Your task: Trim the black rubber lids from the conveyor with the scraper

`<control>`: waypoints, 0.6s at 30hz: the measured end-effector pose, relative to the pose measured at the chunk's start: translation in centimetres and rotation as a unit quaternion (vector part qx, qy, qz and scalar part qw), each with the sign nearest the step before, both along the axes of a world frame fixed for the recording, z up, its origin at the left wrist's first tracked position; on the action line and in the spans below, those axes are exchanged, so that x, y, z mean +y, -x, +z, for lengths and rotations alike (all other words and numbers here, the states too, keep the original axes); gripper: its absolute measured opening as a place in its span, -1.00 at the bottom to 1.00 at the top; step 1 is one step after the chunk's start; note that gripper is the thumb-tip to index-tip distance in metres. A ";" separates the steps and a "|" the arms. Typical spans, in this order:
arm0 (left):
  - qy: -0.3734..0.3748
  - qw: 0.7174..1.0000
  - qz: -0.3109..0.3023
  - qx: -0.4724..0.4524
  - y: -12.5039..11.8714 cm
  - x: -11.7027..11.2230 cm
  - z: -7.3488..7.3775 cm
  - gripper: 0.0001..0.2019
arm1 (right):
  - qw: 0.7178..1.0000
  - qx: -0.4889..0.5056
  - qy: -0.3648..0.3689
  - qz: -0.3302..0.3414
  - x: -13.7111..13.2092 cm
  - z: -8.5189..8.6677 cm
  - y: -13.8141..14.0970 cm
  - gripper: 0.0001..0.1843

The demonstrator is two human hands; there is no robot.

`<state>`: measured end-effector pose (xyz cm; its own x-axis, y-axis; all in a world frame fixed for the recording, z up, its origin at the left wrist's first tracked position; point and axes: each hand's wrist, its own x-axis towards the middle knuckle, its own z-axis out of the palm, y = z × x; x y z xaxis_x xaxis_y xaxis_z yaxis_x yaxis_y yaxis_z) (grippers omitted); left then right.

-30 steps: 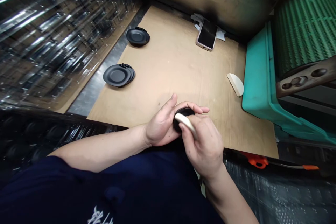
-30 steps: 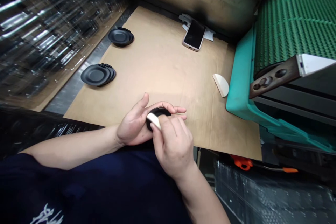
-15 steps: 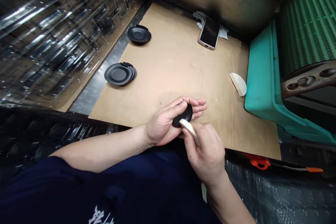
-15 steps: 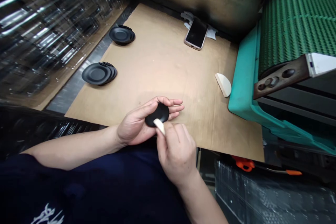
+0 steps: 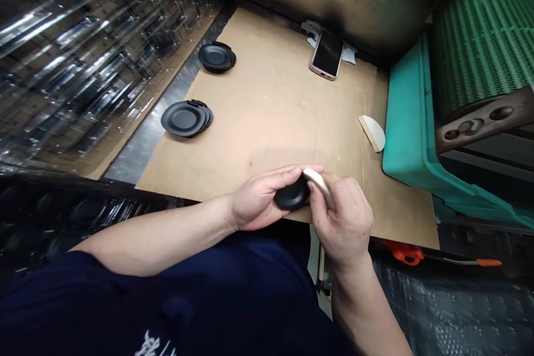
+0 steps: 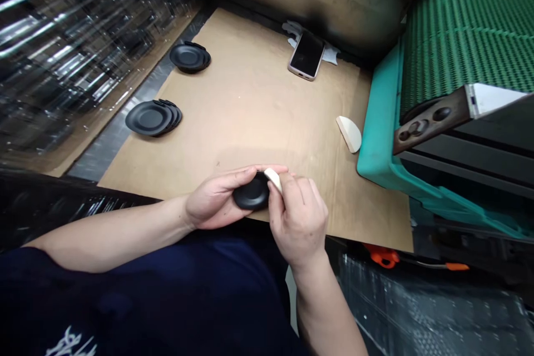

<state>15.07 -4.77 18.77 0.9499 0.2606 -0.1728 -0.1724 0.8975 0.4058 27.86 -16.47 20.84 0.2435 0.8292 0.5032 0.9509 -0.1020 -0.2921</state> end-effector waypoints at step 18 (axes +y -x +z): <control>-0.030 0.998 0.050 -0.033 -0.1 -0.1 0.2 -0.62 | 0.997 0.071 0.009 0.003 -1.3 -0.4 3.8 -0.87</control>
